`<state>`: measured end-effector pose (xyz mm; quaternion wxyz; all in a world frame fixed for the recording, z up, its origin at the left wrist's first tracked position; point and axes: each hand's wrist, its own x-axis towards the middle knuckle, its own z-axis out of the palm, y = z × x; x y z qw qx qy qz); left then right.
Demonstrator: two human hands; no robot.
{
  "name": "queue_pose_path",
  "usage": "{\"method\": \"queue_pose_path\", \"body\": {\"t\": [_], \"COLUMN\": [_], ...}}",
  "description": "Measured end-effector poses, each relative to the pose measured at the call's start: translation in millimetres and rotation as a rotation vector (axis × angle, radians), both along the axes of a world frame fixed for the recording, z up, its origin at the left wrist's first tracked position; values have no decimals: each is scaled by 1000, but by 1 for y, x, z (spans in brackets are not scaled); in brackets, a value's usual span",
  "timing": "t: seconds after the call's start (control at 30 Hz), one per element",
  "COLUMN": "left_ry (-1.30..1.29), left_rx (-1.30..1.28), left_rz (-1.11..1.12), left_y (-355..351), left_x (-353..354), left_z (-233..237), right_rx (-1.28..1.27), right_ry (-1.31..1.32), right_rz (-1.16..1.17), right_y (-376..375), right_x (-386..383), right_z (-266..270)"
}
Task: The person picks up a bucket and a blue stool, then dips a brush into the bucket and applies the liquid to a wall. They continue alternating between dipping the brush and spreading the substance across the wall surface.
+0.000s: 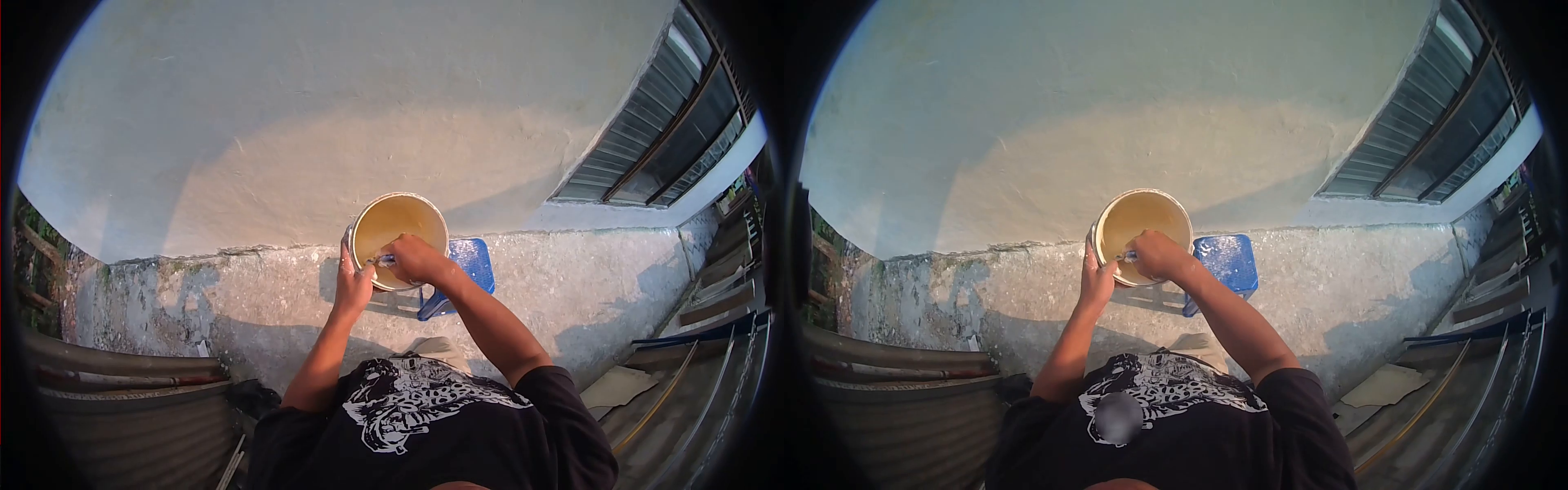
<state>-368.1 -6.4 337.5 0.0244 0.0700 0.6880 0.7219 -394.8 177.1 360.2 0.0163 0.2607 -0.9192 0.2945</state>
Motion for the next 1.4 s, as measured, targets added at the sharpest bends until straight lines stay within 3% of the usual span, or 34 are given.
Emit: {"method": "queue_pose_path", "body": {"t": [0.1,0.2,0.27,0.4,0.53,0.6,0.67,0.87,1.07,1.17,1.3,1.4], "left_ry": [-20,-18,11,33,121,143,141,191,201,204,238,248], "left_rx": [-55,-99,-91,-101,-234,-103,-85,12,-86,-285,-208,-156], "left_rz": [19,18,-2,39,59,89,156,198,174,175,160,173], "left_y": [12,25,32,47,54,56,56,52,25,4,-14,-25], "left_x": [-6,-13,-21,-37,-47,-50,-59,-65,-98,-126,-148,-158], "left_z": [4,12,20,42,58,56,44,76,84,76,85,101], "right_rx": [145,25,-160,-153,32,20,-16,-426,-210,-168,-85,-201], "right_ry": [-79,-86,143,189,182,216,28,80,91,172,204,171], "right_rz": [-17,-138,-279,-301,-62,-13,-10,-80,-197,-195,-179,-88], "right_y": [13,25,33,36,26,31,39,40,3,-15,-27,-28], "right_x": [-13,-23,-37,-58,-69,-78,-78,-114,-157,-178,-194,-199], "right_z": [14,37,43,41,38,42,73,84,82,89,98,114]}}
